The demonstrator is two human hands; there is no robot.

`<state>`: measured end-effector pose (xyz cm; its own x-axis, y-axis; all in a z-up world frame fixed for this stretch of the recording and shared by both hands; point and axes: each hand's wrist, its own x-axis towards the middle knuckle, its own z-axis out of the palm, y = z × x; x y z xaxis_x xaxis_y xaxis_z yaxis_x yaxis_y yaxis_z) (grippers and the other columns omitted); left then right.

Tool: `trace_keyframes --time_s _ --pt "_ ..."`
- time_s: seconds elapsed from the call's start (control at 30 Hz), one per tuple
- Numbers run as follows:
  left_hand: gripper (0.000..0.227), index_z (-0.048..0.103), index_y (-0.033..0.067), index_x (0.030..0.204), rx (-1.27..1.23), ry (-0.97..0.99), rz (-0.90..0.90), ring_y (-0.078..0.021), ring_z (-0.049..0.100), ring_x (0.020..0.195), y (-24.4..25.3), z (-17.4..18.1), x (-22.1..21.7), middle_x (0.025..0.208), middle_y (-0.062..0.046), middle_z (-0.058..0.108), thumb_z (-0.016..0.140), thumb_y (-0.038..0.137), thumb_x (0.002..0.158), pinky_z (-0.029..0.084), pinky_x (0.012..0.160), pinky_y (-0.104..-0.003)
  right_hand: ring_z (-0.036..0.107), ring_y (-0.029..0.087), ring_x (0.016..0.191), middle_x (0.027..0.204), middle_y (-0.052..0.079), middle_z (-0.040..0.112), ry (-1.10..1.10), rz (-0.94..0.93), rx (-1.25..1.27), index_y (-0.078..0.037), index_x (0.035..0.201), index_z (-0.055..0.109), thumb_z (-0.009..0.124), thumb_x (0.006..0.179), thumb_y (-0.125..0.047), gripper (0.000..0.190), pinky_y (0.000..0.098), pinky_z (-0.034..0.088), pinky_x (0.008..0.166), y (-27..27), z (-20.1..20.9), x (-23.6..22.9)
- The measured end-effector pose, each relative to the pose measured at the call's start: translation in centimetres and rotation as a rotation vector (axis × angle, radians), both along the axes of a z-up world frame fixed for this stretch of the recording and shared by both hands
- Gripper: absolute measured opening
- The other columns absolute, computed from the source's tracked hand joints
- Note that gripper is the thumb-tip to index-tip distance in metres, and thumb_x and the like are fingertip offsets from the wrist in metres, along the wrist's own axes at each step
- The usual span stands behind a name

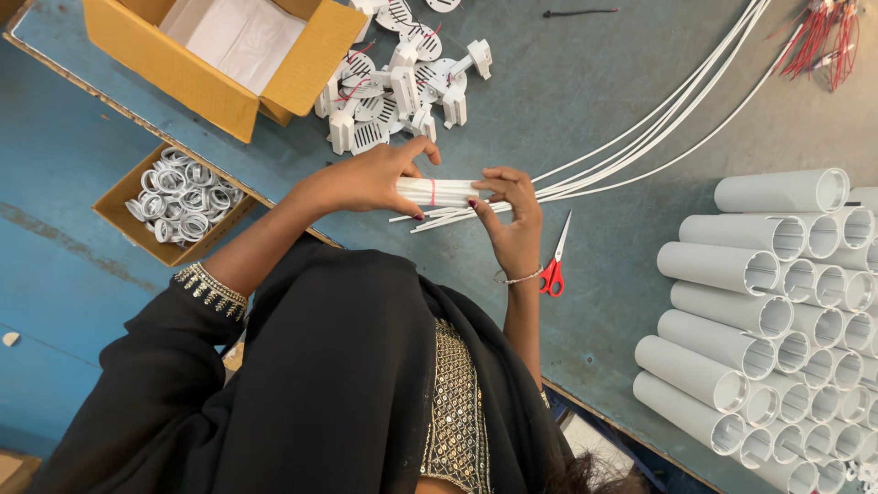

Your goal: The person retrieves white plastic rods and red scissors, then cuts the rods into shorter lengths on a workbench. The cut pieces are gathered and placed into a cardboard box.

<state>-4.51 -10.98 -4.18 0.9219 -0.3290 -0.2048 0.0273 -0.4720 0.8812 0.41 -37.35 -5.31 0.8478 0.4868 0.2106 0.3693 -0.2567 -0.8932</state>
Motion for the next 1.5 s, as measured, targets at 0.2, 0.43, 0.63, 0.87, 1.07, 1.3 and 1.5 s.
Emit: trace_keyframes --time_s 0.2,0.43,0.63,0.87,1.07,1.3,1.5 --pt "0.084 0.037 0.0135 0.134 0.054 0.054 -0.03 -0.0341 0.075 0.091 -0.6 0.8 0.7 0.104 -0.017 0.078 0.088 0.03 0.069 0.055 0.079 -0.04 0.062 0.015 0.095 0.107 0.006 0.066 0.015 0.078 -0.041 -0.004 0.098 0.074 0.08 0.086 -0.003 0.014 0.0273 0.052 0.082 -1.1 -0.4 0.5" --pt "0.083 0.039 0.0134 0.133 0.084 0.035 -0.034 -0.0343 0.073 0.096 1.5 -4.5 1.8 0.104 -0.018 0.077 0.089 0.032 0.07 0.054 0.081 -0.042 0.063 0.015 0.092 0.104 0.008 0.064 0.053 -0.004 0.0 -0.001 0.094 0.066 0.073 0.091 0.005 0.009 0.0279 0.054 0.082 -8.4 -2.5 2.9" --pt "0.06 0.055 0.0109 0.118 -0.036 -0.053 0.12 -0.0335 0.073 0.099 0.2 -14.9 5.4 0.103 -0.017 0.074 0.093 0.028 0.074 0.055 0.082 -0.041 0.07 0.018 0.086 0.099 0.011 0.069 0.425 -0.234 0.293 0.0 0.102 0.061 0.063 0.097 0.002 0.006 0.0301 0.06 0.081 -15.0 -4.7 3.2" --pt "0.05 0.053 0.0035 0.121 0.092 -0.349 0.303 -0.0387 0.059 0.111 -5.5 -19.3 7.4 0.118 -0.023 0.061 0.083 0.018 0.084 0.048 0.091 -0.047 0.067 0.018 0.088 0.099 0.011 0.068 0.615 -0.374 0.678 0.005 0.117 0.065 0.066 0.098 -0.001 0.02 0.0301 0.057 0.083 -14.0 -10.4 -0.6" --pt "0.03 0.057 0.0058 0.116 0.326 -0.398 0.517 -0.0365 0.058 0.118 -1.1 -16.0 1.1 0.121 -0.015 0.059 0.074 0.011 0.092 0.049 0.1 -0.046 0.068 0.019 0.094 0.103 0.007 0.069 0.858 -0.494 1.125 -0.005 0.109 0.064 0.067 0.098 -0.01 0.013 0.0305 0.056 0.081 -14.0 -12.7 -2.9" --pt "0.05 0.051 -0.0065 0.126 0.711 -0.314 0.772 -0.0405 0.055 0.116 4.6 -19.9 4.4 0.123 -0.022 0.053 0.076 0.016 0.09 0.049 0.092 -0.052 0.065 0.018 0.08 0.096 0.008 0.068 1.047 -0.357 1.07 -0.014 0.113 0.061 0.065 0.102 -0.018 0.012 0.0201 0.048 0.056 -11.4 -14.7 0.5" --pt "0.067 0.041 -0.0052 0.14 0.627 -0.097 0.75 -0.0445 0.06 0.113 6.0 -22.3 7.0 0.135 -0.03 0.046 0.069 -0.011 0.08 0.054 0.091 -0.05 0.058 0.012 0.072 0.083 0.003 0.058 1.005 -0.3 0.791 -0.008 0.108 0.058 0.064 0.107 -0.025 0.018 0.0192 0.042 0.048 -7.1 -13.7 1.9"
